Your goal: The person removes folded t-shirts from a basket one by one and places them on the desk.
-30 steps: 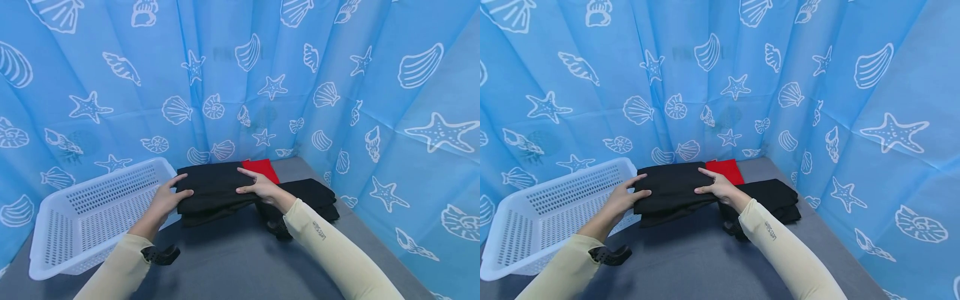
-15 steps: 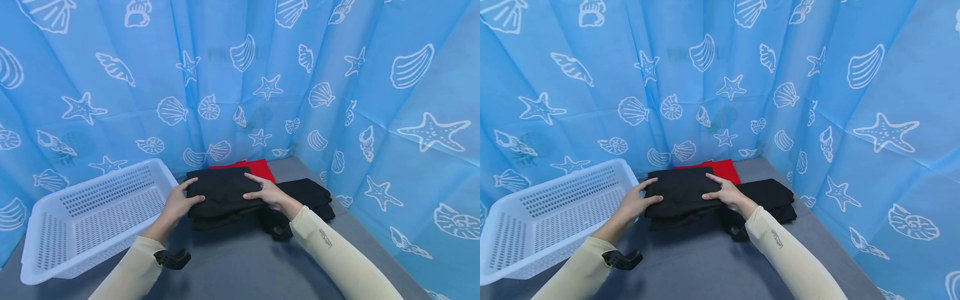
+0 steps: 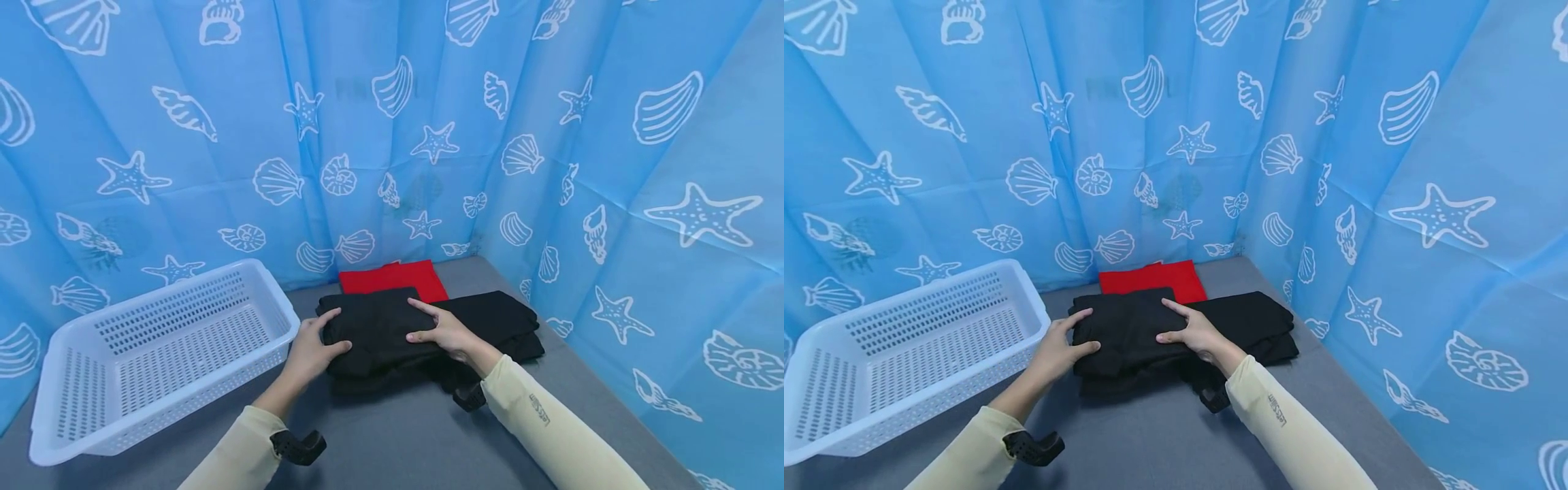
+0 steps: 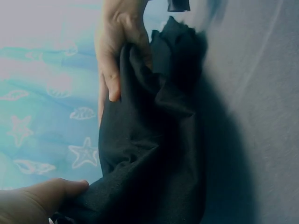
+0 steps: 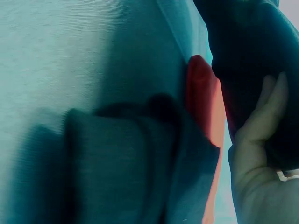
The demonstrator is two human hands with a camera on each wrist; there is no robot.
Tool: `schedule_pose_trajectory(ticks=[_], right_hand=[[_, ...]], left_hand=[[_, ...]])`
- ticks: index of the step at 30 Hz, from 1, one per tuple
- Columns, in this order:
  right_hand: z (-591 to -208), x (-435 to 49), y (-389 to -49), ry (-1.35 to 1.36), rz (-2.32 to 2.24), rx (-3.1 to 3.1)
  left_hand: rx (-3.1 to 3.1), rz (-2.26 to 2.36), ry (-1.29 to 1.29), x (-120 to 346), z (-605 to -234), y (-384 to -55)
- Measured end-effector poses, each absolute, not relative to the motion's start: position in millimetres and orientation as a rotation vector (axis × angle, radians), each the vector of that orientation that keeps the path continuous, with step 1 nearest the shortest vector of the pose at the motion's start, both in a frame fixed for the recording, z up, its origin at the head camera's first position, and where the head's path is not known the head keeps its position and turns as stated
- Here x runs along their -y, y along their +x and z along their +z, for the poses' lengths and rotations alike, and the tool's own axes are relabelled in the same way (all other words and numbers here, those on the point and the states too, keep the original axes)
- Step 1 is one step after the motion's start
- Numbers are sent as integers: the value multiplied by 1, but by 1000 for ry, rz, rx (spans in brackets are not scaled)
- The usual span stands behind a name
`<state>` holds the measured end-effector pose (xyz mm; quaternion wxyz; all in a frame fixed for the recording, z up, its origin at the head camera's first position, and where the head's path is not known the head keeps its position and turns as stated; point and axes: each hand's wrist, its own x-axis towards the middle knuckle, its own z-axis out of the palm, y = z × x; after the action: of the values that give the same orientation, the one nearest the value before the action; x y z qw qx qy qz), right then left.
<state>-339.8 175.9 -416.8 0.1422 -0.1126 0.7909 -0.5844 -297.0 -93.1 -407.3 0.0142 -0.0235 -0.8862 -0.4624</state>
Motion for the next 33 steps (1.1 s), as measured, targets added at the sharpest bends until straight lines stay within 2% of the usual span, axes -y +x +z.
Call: schedule_pose_trajectory(ticks=[10, 24, 33], right_hand=[[-435, -182, -331, -244, -1661, -2312], [-453, -181, -325, -253, -1628, -2324], [-460, -183, -325, -353, -1562, -2370]], left_hand=[[2748, -1496, -4, 93, -437, -297], [2685, -1615, -43, 116, -472, -300], [2669, -1669, -8, 124, -488, -297]])
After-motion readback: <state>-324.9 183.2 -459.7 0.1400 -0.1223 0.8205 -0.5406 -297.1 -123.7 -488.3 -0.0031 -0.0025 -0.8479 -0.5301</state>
